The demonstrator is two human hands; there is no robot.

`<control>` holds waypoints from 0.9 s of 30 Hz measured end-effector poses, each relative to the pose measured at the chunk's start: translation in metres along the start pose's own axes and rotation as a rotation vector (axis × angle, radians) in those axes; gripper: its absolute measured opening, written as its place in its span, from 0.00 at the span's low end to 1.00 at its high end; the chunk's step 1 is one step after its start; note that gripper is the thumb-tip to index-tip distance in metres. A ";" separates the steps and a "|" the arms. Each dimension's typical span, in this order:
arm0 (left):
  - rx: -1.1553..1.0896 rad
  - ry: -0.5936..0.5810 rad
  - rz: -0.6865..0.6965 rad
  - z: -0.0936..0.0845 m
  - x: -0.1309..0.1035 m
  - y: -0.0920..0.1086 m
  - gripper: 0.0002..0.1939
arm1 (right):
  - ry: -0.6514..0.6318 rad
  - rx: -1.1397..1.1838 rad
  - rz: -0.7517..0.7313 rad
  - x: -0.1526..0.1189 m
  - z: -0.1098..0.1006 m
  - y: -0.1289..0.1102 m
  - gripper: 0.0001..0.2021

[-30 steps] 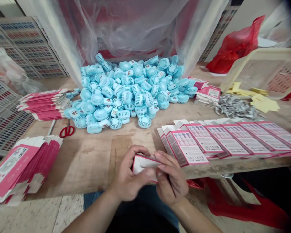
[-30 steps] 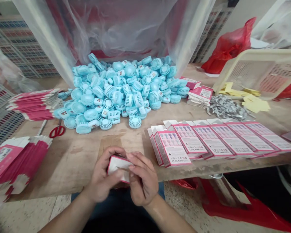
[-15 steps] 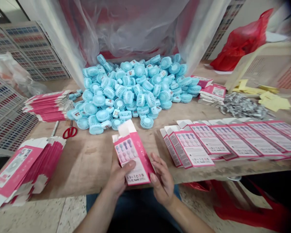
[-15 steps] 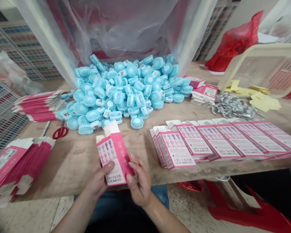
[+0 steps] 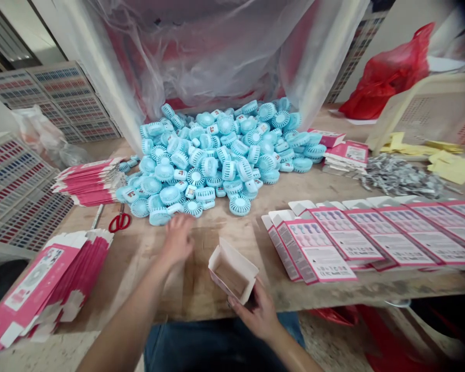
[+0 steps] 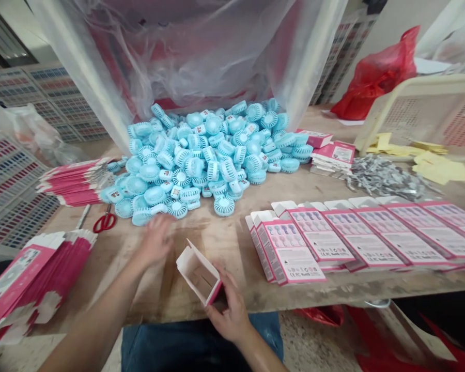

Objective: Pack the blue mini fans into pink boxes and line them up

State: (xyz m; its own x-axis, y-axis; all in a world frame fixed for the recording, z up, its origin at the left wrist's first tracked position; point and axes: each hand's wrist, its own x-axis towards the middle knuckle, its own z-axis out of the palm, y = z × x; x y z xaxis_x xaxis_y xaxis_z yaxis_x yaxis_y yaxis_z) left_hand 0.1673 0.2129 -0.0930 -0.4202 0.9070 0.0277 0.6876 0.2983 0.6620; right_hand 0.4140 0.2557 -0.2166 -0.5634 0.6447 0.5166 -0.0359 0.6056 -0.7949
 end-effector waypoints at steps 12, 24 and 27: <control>0.136 0.244 -0.013 -0.042 0.038 0.000 0.26 | -0.065 0.083 0.139 0.011 -0.003 -0.004 0.24; -0.562 0.214 0.029 -0.062 -0.003 0.036 0.25 | -0.087 0.103 0.148 0.013 -0.005 -0.007 0.23; -1.162 0.282 0.370 -0.074 -0.018 0.080 0.22 | -0.076 0.099 0.154 0.014 -0.005 -0.007 0.24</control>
State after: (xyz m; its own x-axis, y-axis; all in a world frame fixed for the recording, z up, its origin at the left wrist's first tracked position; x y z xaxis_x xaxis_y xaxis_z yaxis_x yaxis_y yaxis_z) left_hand 0.1856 0.1988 0.0147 -0.5241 0.7424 0.4173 -0.0773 -0.5295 0.8448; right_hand 0.4102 0.2626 -0.2022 -0.6293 0.6868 0.3637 -0.0234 0.4510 -0.8922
